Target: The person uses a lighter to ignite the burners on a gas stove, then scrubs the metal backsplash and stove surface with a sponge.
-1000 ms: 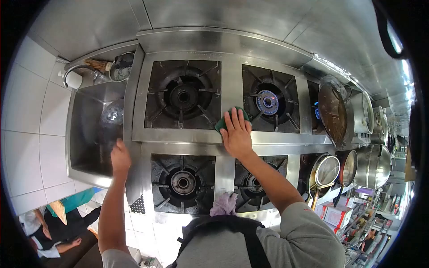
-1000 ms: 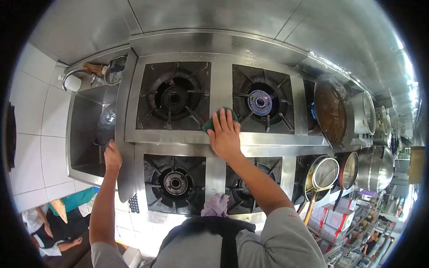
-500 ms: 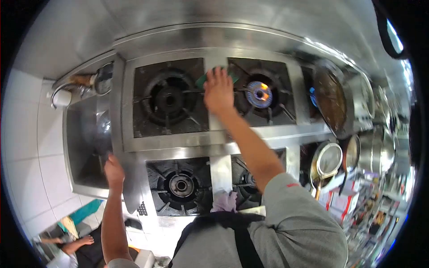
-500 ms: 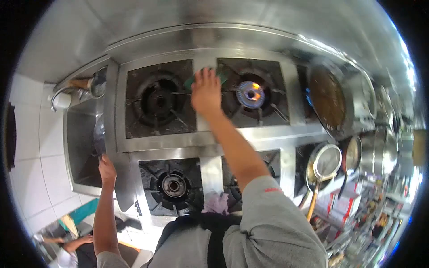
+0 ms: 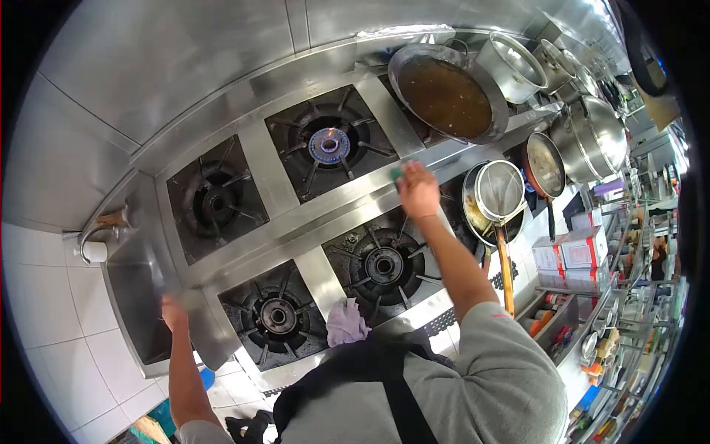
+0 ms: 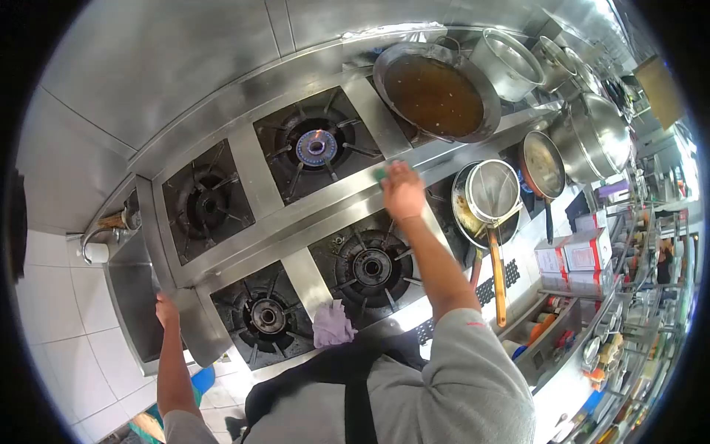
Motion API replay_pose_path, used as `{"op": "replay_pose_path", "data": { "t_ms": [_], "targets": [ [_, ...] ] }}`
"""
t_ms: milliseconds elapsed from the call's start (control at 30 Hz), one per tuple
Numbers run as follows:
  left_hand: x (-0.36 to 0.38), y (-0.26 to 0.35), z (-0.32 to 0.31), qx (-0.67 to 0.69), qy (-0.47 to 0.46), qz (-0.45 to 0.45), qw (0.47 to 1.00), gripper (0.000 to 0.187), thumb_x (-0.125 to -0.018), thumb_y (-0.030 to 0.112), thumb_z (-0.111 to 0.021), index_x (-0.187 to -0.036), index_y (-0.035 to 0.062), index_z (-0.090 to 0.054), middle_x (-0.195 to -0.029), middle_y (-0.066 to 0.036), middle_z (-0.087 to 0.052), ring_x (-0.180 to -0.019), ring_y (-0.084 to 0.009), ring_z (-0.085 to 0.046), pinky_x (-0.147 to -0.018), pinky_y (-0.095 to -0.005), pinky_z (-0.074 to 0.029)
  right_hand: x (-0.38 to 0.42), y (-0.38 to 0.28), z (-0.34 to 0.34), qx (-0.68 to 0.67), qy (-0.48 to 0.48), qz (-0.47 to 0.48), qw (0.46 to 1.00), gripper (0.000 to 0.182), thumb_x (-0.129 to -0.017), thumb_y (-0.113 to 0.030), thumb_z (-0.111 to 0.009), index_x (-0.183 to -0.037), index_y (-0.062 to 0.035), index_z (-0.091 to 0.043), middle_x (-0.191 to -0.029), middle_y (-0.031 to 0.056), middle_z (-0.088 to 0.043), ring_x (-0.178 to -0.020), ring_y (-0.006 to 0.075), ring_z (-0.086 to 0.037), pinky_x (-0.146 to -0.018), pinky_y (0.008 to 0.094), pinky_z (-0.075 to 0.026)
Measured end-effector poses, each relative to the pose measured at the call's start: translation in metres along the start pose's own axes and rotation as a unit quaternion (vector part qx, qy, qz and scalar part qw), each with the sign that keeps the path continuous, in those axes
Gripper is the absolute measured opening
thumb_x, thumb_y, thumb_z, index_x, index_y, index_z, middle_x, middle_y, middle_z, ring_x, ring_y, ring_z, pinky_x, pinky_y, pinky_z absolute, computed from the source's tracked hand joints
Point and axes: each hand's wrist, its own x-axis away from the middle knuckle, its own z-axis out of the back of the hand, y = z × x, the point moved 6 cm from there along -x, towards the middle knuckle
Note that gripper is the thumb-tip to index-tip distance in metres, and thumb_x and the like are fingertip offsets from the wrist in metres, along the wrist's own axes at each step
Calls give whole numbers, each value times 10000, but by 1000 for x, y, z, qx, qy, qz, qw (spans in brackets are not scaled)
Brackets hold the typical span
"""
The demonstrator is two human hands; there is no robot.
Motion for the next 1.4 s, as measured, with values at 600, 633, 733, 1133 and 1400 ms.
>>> {"op": "replay_pose_path", "data": {
  "t_ms": [600, 633, 733, 1133, 1400],
  "targets": [
    [38, -4, 22, 254, -12, 167, 953, 711, -1121, 472, -320, -1303, -151, -607, -1290, -363, -663, -1226, -543, -599, -1069, -530, -458, -329, -12, -154, -78, 1, 20, 997, 471, -1047, -402, -518, -1261, -57, -756, -1438, 198, -647, -1341, 411, -579, -1151, 492, -442],
    [37, -4, 19, 255, 13, 107, 961, 708, -1121, 466, -318, -1296, -157, -605, -1286, -359, -666, -1222, -547, -595, -1069, -521, -454, -347, -31, -155, -102, 4, 15, 995, 456, -1030, -391, -543, -1181, -38, -788, -1358, 225, -691, -1276, 430, -617, -1119, 494, -467],
    [44, 5, 29, 260, -34, 141, 955, 669, -1116, 450, -320, -1191, -148, -609, -1160, -392, -646, -1097, -553, -597, -978, -546, -443, -362, -139, -169, -137, -80, 68, 985, 439, -1001, -373, -575, -1131, -14, -791, -1255, 261, -715, -1231, 440, -633, -1069, 518, -492],
    [42, 52, 68, 195, -30, 102, 975, 655, -1124, 433, -298, -1004, -94, -668, -1012, -396, -670, -1034, -605, -602, -899, -627, -443, -271, -475, -189, -373, -159, 210, 890, 194, -797, -24, -641, -907, -64, -795, -1000, 180, -740, -1080, 395, -685, -944, 493, -552],
    [42, 70, 103, 300, -145, 189, 924, 680, -1132, 509, -336, -1186, -72, -685, -1115, -363, -688, -1130, -561, -626, -998, -584, -483, -352, -349, -98, -201, 131, 79, 968, 319, -921, -21, -623, -1218, -32, -736, -1154, 171, -771, -1055, 273, -746, -947, 371, -556]
  ]
}}
